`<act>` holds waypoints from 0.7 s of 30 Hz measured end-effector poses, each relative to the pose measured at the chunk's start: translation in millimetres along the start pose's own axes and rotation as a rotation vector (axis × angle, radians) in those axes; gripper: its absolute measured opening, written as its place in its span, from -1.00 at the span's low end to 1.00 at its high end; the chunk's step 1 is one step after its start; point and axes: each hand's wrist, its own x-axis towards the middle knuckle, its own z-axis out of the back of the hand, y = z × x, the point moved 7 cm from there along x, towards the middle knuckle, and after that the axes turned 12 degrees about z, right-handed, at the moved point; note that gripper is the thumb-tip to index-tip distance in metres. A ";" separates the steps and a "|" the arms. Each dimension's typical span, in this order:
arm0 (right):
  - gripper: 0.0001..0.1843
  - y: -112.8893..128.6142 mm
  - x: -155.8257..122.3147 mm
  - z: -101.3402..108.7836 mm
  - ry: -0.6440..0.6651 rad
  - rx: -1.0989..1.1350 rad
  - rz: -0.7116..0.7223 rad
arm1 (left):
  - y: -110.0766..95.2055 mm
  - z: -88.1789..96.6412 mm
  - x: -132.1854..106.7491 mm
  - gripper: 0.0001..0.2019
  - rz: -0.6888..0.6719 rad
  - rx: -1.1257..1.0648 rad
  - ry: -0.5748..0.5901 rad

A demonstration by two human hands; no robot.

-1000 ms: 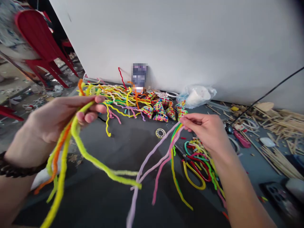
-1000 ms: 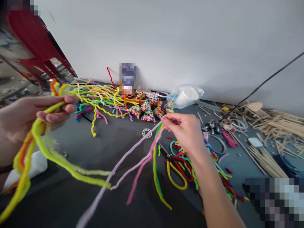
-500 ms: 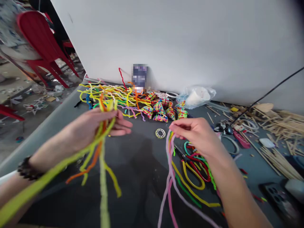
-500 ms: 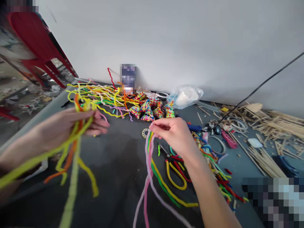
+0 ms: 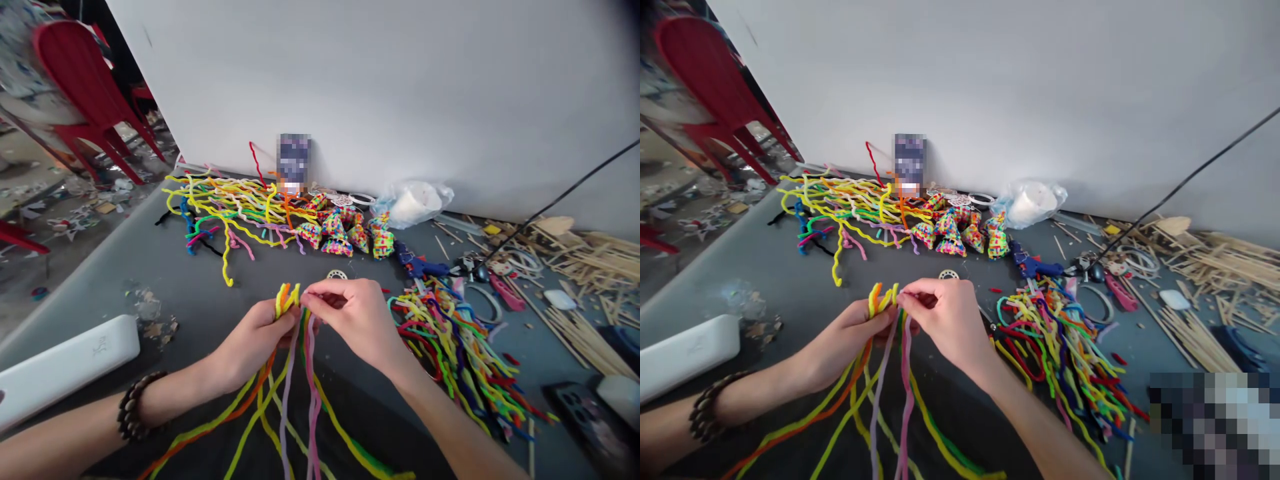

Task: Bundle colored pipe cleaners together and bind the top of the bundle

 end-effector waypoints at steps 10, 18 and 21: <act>-0.88 -8.4 -0.8 -5.1 0.019 0.079 -0.055 | 2.2 -6.9 -0.1 -0.56 0.021 0.172 0.113; -0.67 -24.3 -0.4 -11.7 0.098 0.242 -0.138 | 12.1 -5.8 3.1 -0.65 0.110 0.053 0.191; -0.74 -26.2 -0.2 -14.3 0.136 0.316 -0.136 | 10.0 -7.3 2.7 -0.65 0.108 0.084 0.230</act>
